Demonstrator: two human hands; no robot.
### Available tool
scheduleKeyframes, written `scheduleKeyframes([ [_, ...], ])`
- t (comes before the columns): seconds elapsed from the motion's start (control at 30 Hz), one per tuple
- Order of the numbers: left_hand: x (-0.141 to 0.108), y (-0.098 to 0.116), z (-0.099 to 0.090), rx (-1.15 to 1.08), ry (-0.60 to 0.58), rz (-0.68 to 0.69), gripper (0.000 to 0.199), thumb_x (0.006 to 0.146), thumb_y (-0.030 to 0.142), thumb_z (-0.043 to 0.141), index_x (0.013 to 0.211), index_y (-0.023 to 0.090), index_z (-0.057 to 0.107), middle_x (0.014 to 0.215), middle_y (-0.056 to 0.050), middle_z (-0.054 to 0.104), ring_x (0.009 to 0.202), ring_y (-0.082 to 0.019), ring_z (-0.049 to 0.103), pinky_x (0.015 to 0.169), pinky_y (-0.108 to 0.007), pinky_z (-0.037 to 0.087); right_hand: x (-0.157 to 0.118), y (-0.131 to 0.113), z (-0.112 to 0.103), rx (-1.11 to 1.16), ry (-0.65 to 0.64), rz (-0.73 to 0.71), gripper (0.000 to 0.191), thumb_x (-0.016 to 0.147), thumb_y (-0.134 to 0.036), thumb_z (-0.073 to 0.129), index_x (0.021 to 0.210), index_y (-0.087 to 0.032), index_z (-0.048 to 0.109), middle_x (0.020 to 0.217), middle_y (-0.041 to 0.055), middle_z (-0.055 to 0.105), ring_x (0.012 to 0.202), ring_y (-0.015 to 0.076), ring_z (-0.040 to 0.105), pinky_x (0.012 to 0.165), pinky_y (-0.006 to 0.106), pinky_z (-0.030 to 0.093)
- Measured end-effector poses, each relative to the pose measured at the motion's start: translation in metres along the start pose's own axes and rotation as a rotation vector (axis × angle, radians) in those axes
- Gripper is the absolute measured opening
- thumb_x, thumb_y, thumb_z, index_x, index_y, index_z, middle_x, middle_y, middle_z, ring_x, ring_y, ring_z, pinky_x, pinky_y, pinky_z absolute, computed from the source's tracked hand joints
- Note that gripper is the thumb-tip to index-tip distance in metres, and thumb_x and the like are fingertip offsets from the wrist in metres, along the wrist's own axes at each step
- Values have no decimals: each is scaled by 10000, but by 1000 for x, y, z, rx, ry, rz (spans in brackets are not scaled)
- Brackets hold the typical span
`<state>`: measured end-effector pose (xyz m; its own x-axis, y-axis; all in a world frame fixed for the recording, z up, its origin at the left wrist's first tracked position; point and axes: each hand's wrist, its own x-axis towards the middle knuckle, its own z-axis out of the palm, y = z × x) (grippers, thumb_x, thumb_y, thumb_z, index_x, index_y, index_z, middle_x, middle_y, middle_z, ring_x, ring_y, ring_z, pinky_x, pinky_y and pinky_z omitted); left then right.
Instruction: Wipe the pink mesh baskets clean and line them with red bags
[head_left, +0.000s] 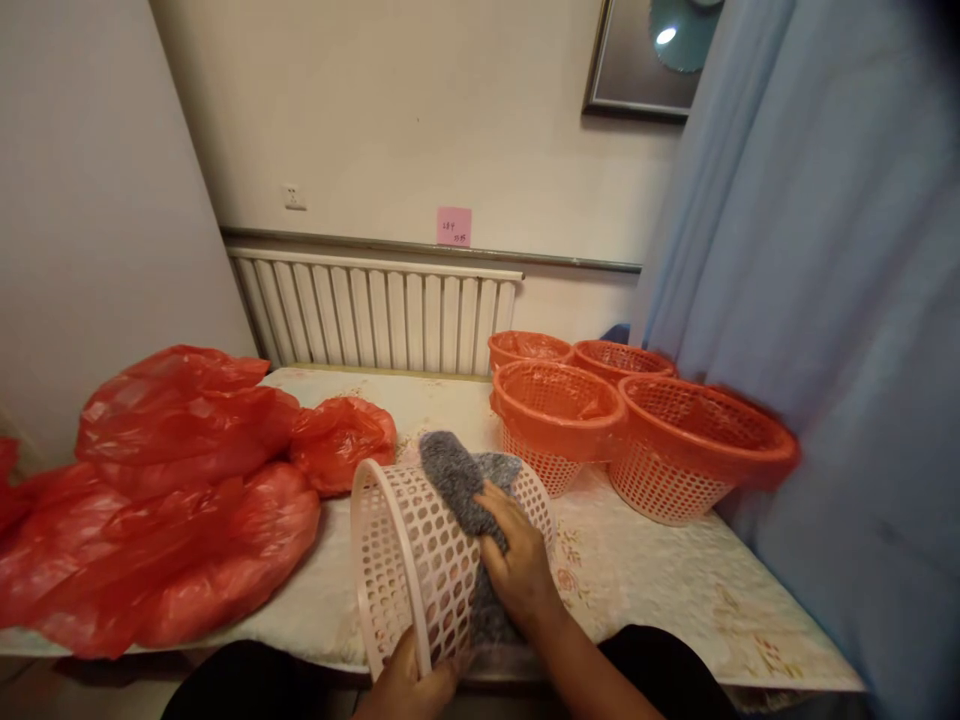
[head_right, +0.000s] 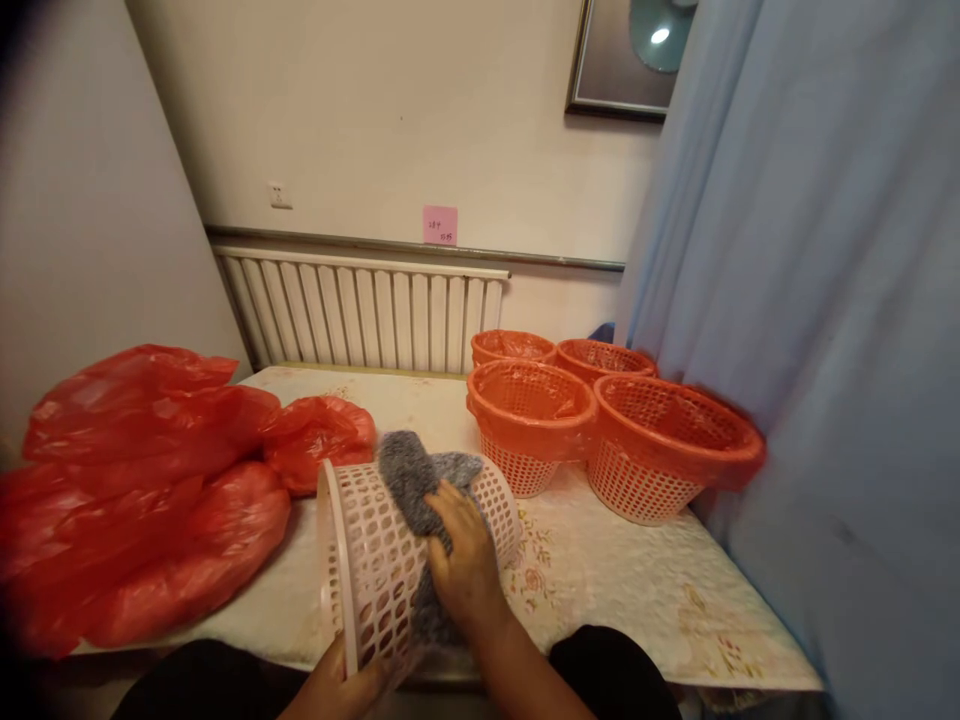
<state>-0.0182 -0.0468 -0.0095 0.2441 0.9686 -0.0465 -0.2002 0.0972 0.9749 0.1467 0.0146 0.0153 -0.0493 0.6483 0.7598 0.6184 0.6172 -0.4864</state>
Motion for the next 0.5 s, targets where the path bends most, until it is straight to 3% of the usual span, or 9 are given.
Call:
scheduleKeyframes([
  [0.17, -9, -17, -5, 120, 20, -8, 418, 679, 360, 761, 1071, 221, 711, 1162, -119, 704, 1348, -351, 408, 1167, -512, 181, 9, 60, -16, -108, 160, 303, 441, 750, -139, 463, 1142, -190, 659, 1166, 76, 679, 1090, 239, 633, 977, 419, 489],
  [0.27, -9, -15, -11, 169, 15, -21, 442, 676, 372, 768, 1084, 212, 707, 1259, -119, 654, 1350, -354, 405, 1169, -501, 194, 8, 73, -22, -138, 191, 394, 408, 768, -181, 466, 1124, -173, 665, 1099, 84, 703, 1021, 251, 659, 920, 416, 518],
  [0.37, -3, 4, -15, 100, -35, -21, 546, 659, 406, 781, 1145, 181, 674, 1272, -136, 645, 1297, -366, 471, 1149, -513, 254, 4, 72, -20, -140, 233, 379, 414, 764, -168, 468, 1130, -179, 661, 1099, 81, 703, 1033, 241, 653, 939, 403, 506],
  [0.5, 6, 46, -8, -212, 29, -86, 640, 739, 439, 710, 1297, 172, 545, 1205, -138, 685, 1188, -335, 585, 1069, -502, 394, -2, 62, -13, -130, 228, 364, 435, 760, -146, 465, 1152, -179, 652, 1128, 85, 693, 1067, 237, 642, 977, 422, 483],
])
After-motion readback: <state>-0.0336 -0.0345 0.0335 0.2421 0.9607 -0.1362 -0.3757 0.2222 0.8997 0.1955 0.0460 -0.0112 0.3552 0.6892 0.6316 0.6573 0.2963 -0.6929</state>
